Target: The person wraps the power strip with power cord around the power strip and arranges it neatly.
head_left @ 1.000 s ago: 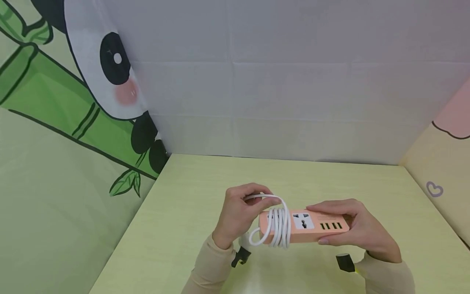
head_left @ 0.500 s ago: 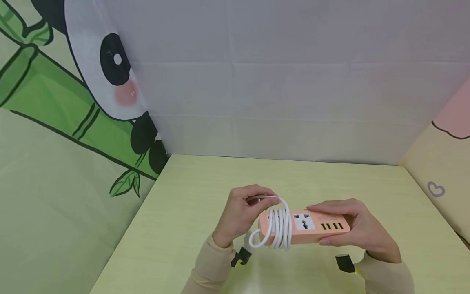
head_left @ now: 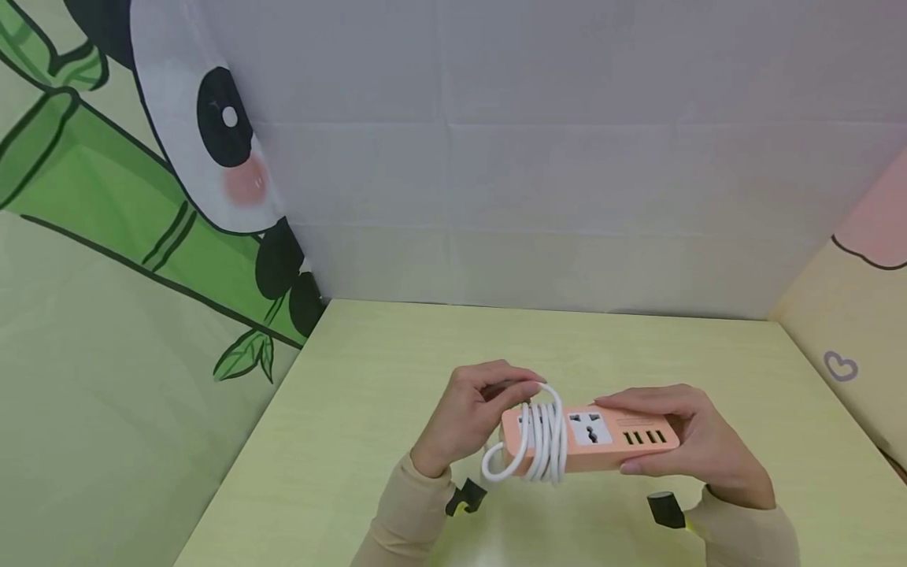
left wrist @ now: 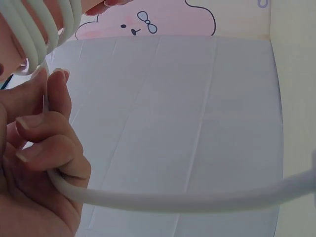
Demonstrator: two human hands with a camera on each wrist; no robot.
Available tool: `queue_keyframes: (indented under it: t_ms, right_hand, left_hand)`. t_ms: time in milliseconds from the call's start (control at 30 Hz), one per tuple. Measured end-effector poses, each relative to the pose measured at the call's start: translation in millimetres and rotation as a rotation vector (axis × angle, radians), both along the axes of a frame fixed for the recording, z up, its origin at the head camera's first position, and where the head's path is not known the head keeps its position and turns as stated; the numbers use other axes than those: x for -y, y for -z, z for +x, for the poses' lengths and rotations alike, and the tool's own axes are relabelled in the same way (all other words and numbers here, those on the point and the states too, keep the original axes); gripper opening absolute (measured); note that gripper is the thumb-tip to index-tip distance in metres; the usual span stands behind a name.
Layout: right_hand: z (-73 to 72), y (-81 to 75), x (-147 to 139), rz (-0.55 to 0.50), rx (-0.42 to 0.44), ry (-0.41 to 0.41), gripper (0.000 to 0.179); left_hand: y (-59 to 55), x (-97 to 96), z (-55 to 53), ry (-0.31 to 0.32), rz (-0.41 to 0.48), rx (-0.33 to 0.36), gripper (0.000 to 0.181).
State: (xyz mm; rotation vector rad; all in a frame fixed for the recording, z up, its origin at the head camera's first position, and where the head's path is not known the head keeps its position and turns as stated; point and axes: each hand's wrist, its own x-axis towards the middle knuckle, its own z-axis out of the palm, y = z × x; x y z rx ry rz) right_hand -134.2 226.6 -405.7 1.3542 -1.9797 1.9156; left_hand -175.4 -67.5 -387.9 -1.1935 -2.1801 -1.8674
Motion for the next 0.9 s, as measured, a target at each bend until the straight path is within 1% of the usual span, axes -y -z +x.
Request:
queue_keyframes:
  t_ms: [133, 267, 400, 533, 733, 900]
  right_hand:
    - [-0.1, 0.9, 0, -0.013, -0.011, -0.002, 0.074]
    - [1.5, -0.3, -1, -0.008, -0.005, 0.036, 0.073]
    - [3.0, -1.7, -1, -0.006, -0.011, 0.054, 0.073]
    - [2.0, -1.9, -2, -0.015, -0.015, 0.049, 0.073]
    - [-4.8, -2.7, -6, -0.047, -0.075, 0.013, 0.075]
    - [-5.7, -4.4, -9, -0.077, -0.046, 0.016, 0.076]
  left_hand:
    - [1.8, -0.4, -1.7, 0.009, -0.017, -0.050, 0.017]
    - [2.5, -0.6, -2.7, 0.009, -0.031, -0.085, 0.018]
    - [2.0, -0.8, -2.0, 0.003, -0.047, -0.064, 0.018]
    - [1.2, -2.8, -1.2, 0.011, -0.057, -0.028, 0.018]
    - [0.8, -7.7, -2.7, 0.056, -0.049, -0.014, 0.020]
    - [3.6, -12.2, -5.4, 0.116, -0.029, -0.030, 0.024]
